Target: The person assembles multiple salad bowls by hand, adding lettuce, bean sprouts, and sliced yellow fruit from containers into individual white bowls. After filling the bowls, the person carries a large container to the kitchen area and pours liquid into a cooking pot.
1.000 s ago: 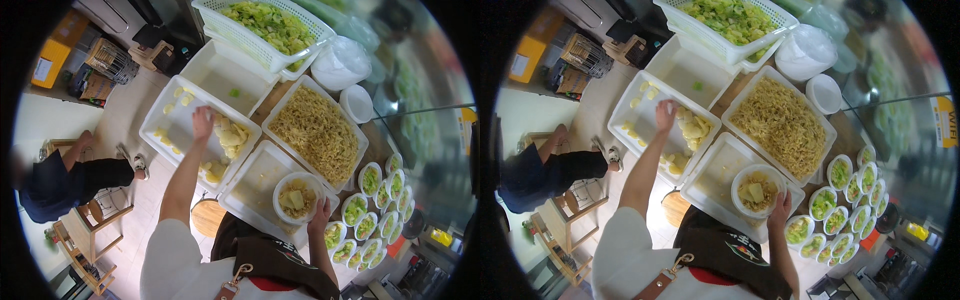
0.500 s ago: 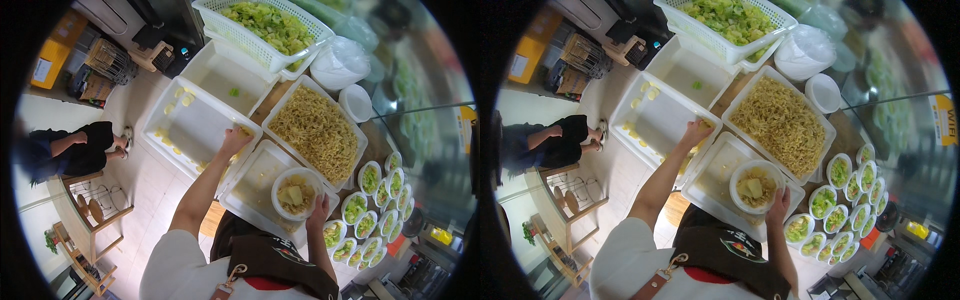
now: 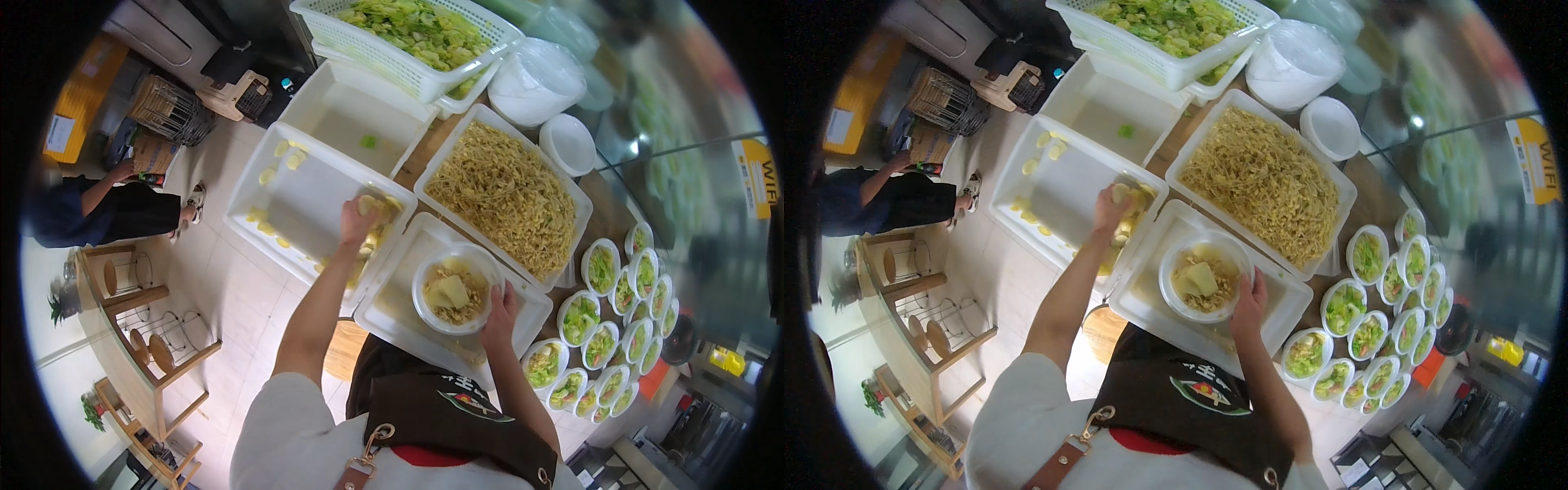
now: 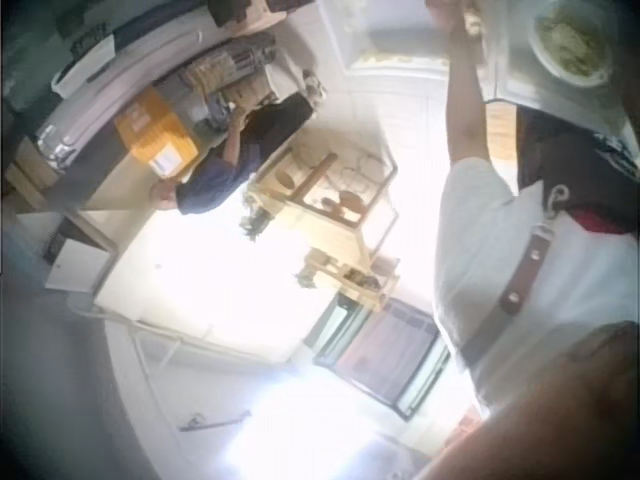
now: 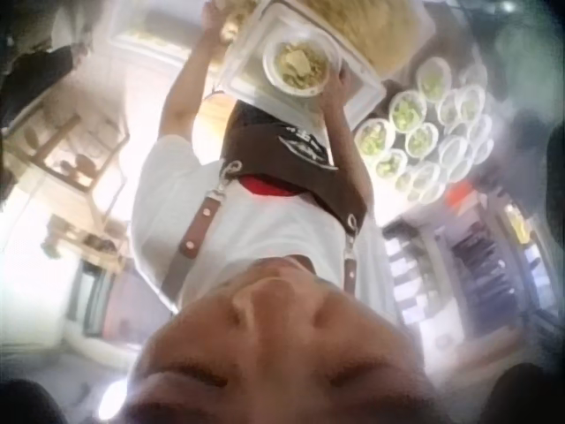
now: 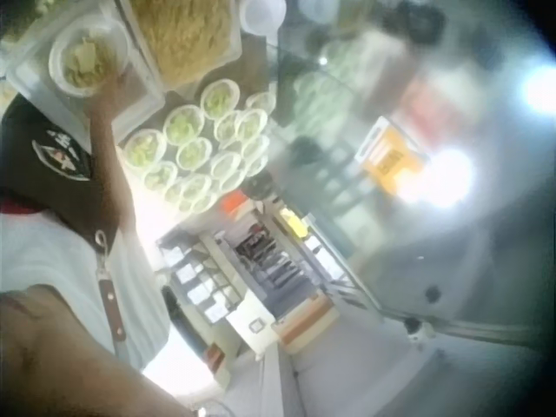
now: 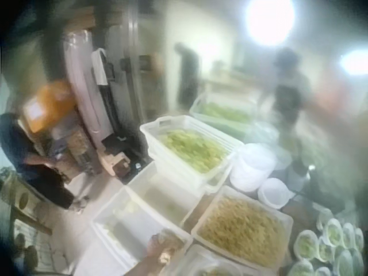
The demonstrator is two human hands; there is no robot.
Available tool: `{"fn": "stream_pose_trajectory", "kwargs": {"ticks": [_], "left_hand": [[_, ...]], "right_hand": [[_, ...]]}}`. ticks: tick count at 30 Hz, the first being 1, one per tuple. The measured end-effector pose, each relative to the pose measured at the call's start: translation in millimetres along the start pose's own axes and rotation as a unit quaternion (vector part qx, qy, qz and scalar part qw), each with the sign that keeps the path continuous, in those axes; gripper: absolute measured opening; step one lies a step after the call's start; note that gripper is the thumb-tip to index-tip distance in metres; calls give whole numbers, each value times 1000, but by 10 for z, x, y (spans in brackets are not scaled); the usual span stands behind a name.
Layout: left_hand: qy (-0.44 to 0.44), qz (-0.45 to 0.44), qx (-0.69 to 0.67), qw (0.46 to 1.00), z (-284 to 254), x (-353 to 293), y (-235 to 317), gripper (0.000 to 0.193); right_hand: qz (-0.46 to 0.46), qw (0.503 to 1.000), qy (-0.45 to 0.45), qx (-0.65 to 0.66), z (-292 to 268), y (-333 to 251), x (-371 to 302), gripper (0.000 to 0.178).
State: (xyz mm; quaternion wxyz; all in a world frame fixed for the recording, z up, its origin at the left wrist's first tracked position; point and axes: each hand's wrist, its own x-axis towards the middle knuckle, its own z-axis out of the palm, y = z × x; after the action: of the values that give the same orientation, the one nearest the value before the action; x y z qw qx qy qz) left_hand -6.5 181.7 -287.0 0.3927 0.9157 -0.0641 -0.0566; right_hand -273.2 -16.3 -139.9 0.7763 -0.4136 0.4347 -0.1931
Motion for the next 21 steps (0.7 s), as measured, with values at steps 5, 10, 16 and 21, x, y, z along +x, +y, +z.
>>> {"fn": "stream_pose_trajectory", "kwargs": {"ticks": [5, 10, 16, 21], "left_hand": [[-153, -126, -266, 943, -779, -263, 911, 38], [-273, -22, -291, 917, -827, -946, 1633, 29], [-200, 141, -137, 960, -910, -1006, 1942, 26], [-247, 105, 274, 923, -703, -371, 495, 50]], "right_hand": [[-9, 999, -30, -31, 115, 127, 96, 32], [-6, 996, -84, 25, 275, 285, 109, 30], [-33, 997, -66, -6, 209, 190, 81, 27], [-30, 999, -16, -25, -156, 86, 11, 30]]}}
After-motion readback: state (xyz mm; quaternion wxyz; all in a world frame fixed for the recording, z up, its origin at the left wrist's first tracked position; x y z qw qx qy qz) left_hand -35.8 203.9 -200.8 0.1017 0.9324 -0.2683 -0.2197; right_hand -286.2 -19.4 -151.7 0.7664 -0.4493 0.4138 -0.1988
